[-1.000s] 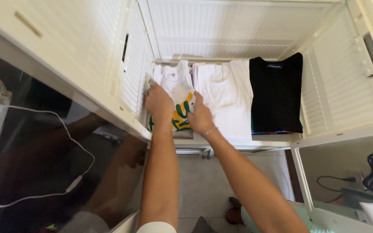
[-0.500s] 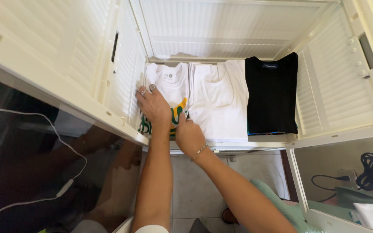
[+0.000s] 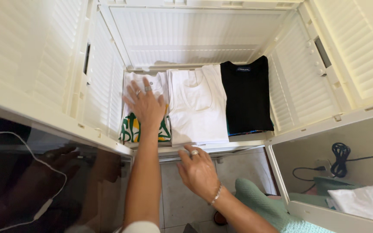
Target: The person folds several white t-shirts and a white tank top on a green towel-covered surface. They smooth and align each garment, fold sleeves and sides, then fold the body into a compact rectangle. The folded items are placed into a white cabinet shelf.
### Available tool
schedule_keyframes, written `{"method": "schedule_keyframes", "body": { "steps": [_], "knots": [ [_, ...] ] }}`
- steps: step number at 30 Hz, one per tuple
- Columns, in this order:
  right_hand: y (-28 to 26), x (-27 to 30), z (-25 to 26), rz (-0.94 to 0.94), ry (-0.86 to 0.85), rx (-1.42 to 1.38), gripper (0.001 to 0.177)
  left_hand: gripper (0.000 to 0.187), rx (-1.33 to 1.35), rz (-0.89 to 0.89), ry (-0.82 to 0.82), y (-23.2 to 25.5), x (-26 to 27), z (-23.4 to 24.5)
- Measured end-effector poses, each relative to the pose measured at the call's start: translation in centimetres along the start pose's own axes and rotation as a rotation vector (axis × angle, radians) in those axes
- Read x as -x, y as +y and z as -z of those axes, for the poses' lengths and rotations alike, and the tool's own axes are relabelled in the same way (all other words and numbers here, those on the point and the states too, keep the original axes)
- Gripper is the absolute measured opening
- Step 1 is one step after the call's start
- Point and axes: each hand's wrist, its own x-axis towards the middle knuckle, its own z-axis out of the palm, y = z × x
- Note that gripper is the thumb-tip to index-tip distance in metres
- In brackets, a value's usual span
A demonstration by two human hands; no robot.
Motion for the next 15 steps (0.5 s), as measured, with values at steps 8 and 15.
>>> {"method": "schedule_keyframes", "body": {
  "steps": [8,15],
  "knots": [
    [-0.7,2.5,2.8,0.020,0.002,-0.006,0.036,0.096,0.068,0.093,0.054,-1.3,8.5,0.7],
    [-2.1,10.4,11.4,0.020,0.041,-0.020,0.037,0.074,0.148,0.037,0.145,1.5,10.0,3.6]
  ]
}}
